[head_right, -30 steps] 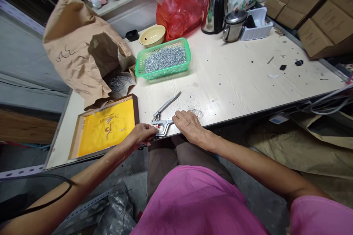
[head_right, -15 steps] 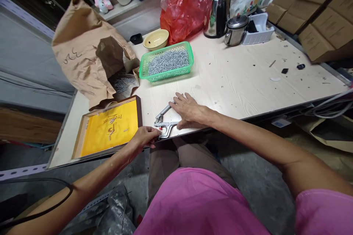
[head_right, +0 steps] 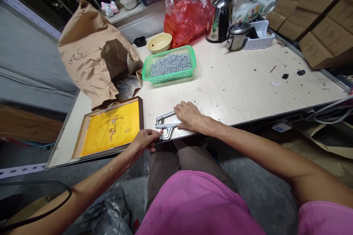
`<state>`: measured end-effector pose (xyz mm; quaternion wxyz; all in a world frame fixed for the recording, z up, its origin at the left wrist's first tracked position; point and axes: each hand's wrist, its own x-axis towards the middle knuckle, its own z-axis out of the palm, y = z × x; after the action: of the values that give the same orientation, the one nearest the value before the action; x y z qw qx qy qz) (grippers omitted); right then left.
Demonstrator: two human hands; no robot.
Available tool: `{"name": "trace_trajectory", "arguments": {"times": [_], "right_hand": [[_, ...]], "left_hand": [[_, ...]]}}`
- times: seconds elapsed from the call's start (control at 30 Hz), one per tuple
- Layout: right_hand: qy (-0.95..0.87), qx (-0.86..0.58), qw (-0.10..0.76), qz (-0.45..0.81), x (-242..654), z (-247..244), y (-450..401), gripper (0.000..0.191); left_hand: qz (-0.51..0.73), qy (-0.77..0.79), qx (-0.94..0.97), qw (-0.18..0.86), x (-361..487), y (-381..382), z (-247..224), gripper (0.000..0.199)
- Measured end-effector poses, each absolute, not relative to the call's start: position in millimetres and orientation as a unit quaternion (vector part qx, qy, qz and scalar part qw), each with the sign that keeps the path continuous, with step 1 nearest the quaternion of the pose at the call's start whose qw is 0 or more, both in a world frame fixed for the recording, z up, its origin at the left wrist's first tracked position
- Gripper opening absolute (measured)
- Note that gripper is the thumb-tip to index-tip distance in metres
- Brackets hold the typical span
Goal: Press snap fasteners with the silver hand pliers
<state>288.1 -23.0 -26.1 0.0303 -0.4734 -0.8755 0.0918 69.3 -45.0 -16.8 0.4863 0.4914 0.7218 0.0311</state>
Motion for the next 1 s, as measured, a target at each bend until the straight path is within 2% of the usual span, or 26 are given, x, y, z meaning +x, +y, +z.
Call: {"name": "trace_trajectory", "arguments": {"times": [0.07,0.17,0.27,0.37,0.5,0.67,0.83,1.0], "right_hand": [[-0.874,-0.475,0.019,0.101,287,-23,-25,0.043],[-0.871,-0.479,0.012,0.105,285,-23,-26,0.04],[-0.872,-0.478,0.016,0.102,285,-27,-27,0.042],[-0.873,-0.475,0.023,0.11,289,-30,-28,0.051],[-0.853,-0.505,0.011,0.132,296,-30,-32,0.066],[-0.851,-0.515,-0.006,0.105,293,-26,-34,0.045],[-0.856,-0.511,0.01,0.081,289,-28,-26,0.029],[-0.87,-0.485,-0.002,0.092,292,-31,-14,0.015]], "left_hand": [[0.037,0.694,0.613,0.375,67,-51,-16,0.021],[0.077,0.575,0.795,0.177,74,-55,-17,0.028],[0.075,0.448,0.886,0.092,90,-46,-22,0.042],[0.04,0.382,0.92,0.075,104,-30,-28,0.055],[-0.025,0.351,0.932,0.09,109,-14,-28,0.059],[-0.088,0.338,0.935,0.053,116,-6,-19,0.061],[-0.103,0.357,0.928,0.025,122,-2,-17,0.037],[-0.107,0.402,0.908,0.05,127,0,-20,0.022]]}}
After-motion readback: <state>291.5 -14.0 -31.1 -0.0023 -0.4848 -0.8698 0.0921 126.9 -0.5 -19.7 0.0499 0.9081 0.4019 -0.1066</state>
